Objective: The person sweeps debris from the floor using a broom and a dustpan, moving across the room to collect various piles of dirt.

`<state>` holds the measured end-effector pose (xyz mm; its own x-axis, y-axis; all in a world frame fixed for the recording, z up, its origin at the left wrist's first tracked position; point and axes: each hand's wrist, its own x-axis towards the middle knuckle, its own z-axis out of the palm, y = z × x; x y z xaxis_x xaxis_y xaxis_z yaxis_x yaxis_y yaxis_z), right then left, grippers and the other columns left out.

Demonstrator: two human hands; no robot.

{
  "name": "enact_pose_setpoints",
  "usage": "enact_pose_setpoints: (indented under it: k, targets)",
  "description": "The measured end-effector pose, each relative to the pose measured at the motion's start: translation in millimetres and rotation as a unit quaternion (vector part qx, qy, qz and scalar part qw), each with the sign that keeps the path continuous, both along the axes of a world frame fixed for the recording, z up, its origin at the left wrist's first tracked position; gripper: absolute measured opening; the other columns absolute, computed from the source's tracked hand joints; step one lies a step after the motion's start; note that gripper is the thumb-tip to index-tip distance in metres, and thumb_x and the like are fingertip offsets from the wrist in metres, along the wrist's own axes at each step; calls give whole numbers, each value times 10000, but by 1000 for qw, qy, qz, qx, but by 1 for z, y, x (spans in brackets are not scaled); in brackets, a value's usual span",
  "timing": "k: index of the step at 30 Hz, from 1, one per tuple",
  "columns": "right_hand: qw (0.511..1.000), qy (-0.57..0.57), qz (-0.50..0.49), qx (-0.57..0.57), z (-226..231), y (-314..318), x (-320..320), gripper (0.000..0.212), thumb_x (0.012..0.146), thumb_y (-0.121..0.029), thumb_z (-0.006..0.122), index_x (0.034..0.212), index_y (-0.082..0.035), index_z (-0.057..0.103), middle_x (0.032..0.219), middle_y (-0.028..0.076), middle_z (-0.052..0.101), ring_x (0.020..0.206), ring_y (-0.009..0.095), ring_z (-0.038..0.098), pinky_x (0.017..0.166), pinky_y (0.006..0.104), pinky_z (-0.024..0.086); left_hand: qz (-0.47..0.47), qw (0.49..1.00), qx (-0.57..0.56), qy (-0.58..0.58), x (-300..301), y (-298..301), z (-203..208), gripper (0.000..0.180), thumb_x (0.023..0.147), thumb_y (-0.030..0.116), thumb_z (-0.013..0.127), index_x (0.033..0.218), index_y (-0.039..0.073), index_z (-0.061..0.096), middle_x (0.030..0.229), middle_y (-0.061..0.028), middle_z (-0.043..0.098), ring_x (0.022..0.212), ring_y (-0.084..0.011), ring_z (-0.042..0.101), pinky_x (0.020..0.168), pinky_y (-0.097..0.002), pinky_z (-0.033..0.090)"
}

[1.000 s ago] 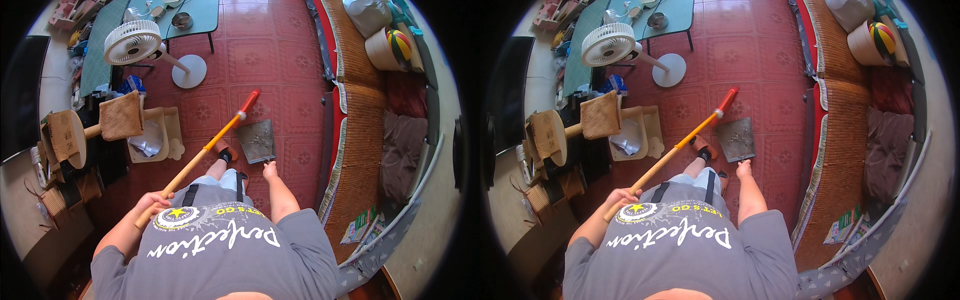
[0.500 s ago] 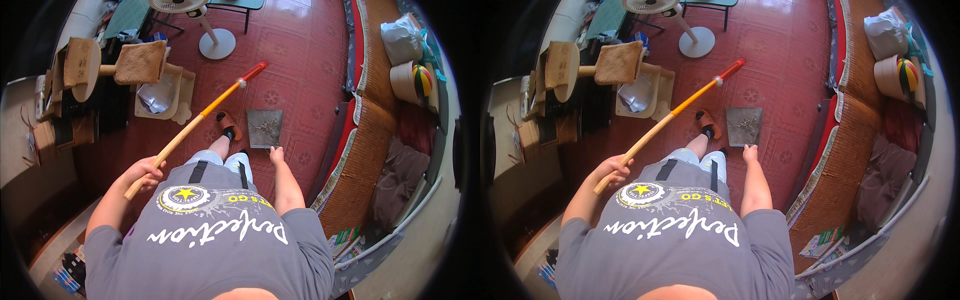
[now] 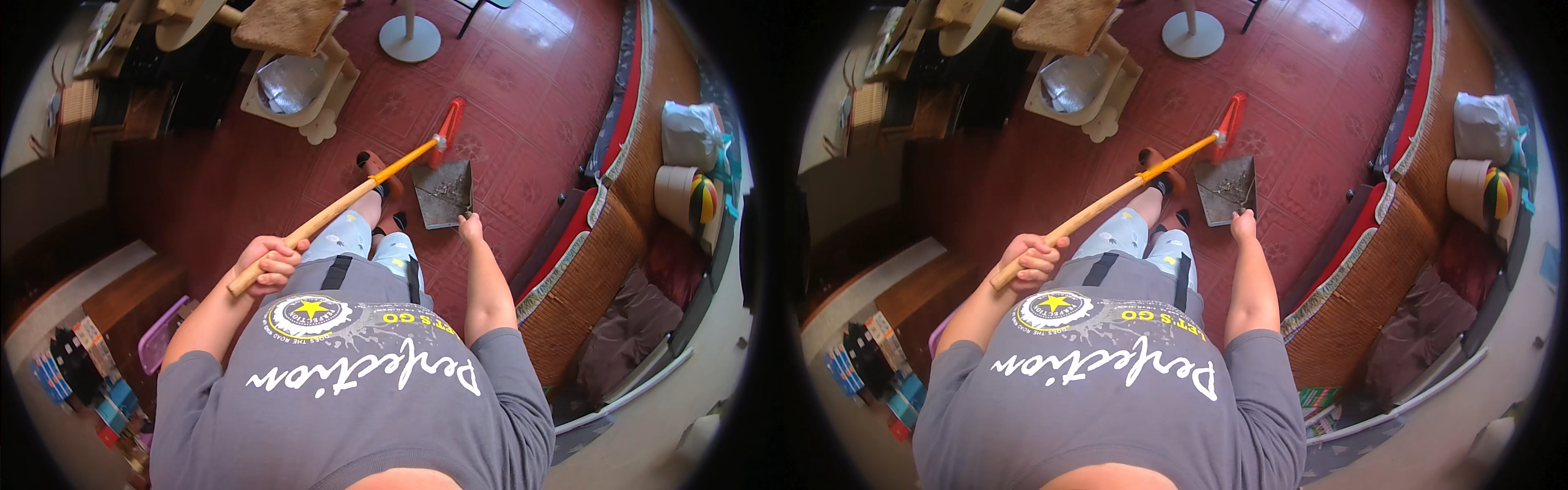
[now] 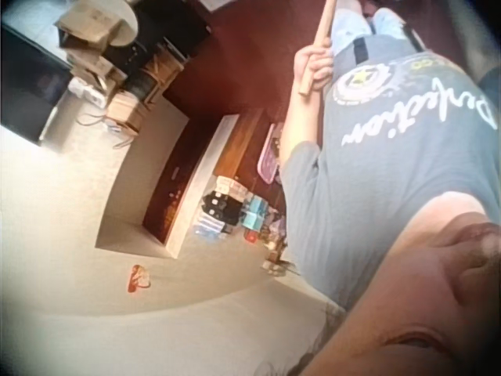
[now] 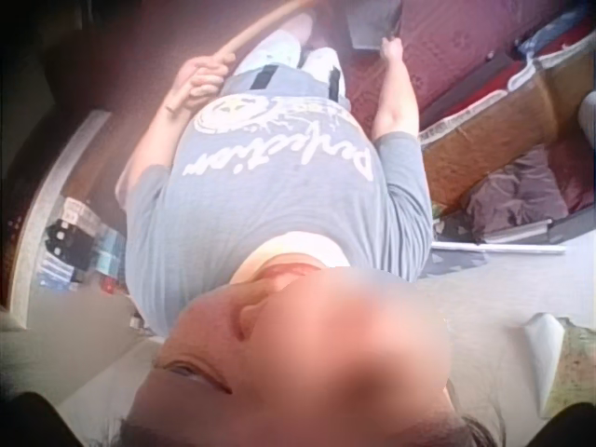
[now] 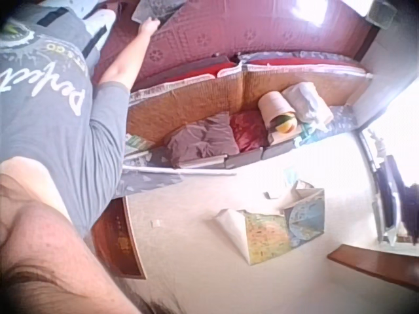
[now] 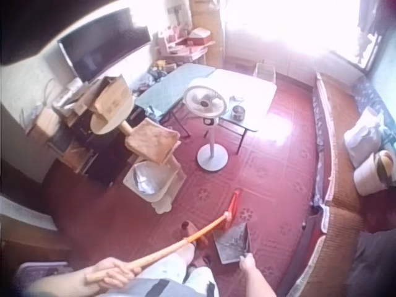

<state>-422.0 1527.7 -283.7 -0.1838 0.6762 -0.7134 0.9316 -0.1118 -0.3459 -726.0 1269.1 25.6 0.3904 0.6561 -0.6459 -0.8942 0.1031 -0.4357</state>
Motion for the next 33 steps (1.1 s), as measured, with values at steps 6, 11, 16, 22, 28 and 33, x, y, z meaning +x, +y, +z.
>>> enact_pose_setpoints:
  k: [6, 11, 16, 22, 28, 33]
  targets:
    - [997, -2, 74, 14, 18, -19, -11, 328, 784, -224, 565, 964, 35, 474, 953, 263, 564, 950, 385, 528, 800, 416, 419, -96, 982, -53, 156, 15, -72, 50, 168, 753, -31, 410, 911, 25, 401, 488, 9, 360, 318, -53, 355, 246, -202, 310]
    - [990, 1, 143, 0, 24, -38, -42, 306, 787, -220, 550, 954, 17, 453, 970, 275, 550, 955, 405, 515, 803, 437, 420, -171, 944, -137, 247, 14, -116, 77, 219, 719, -40, 460, 891, 88, 415, 452, 19, 331, 308, -65, 329, 253, -200, 262]
    - [983, 26, 181, 17, 38, -62, -76, 298, 777, -223, 564, 918, 17, 457, 925, 275, 557, 918, 413, 523, 769, 443, 424, -196, 913, -224, 280, -3, -160, 82, 213, 712, -28, 465, 867, 110, 416, 470, 18, 339, 321, -65, 314, 264, -204, 254]
    - [974, 27, 226, 11, 17, -95, -122, 332, 781, -248, 553, 959, 13, 447, 957, 278, 551, 933, 409, 524, 774, 448, 433, -195, 888, -267, 319, -22, -219, 75, 208, 692, -25, 470, 846, 104, 416, 470, 0, 343, 311, -86, 325, 259, -212, 252]
    - [969, 17, 247, 17, 7, -136, -189, 335, 786, -252, 548, 960, 18, 454, 967, 274, 553, 944, 405, 524, 784, 447, 431, -196, 891, -263, 315, -49, -272, 63, 218, 691, -27, 475, 868, 90, 421, 478, -7, 361, 307, -90, 330, 262, -217, 265]
    - [953, 0, 303, 18, 6, -185, -238, 330, 782, -265, 552, 947, 10, 473, 949, 267, 561, 930, 401, 531, 771, 447, 434, -118, 929, -229, 266, -60, -360, 48, 203, 711, -24, 471, 882, 76, 432, 483, 1, 368, 306, -79, 331, 263, -208, 264]
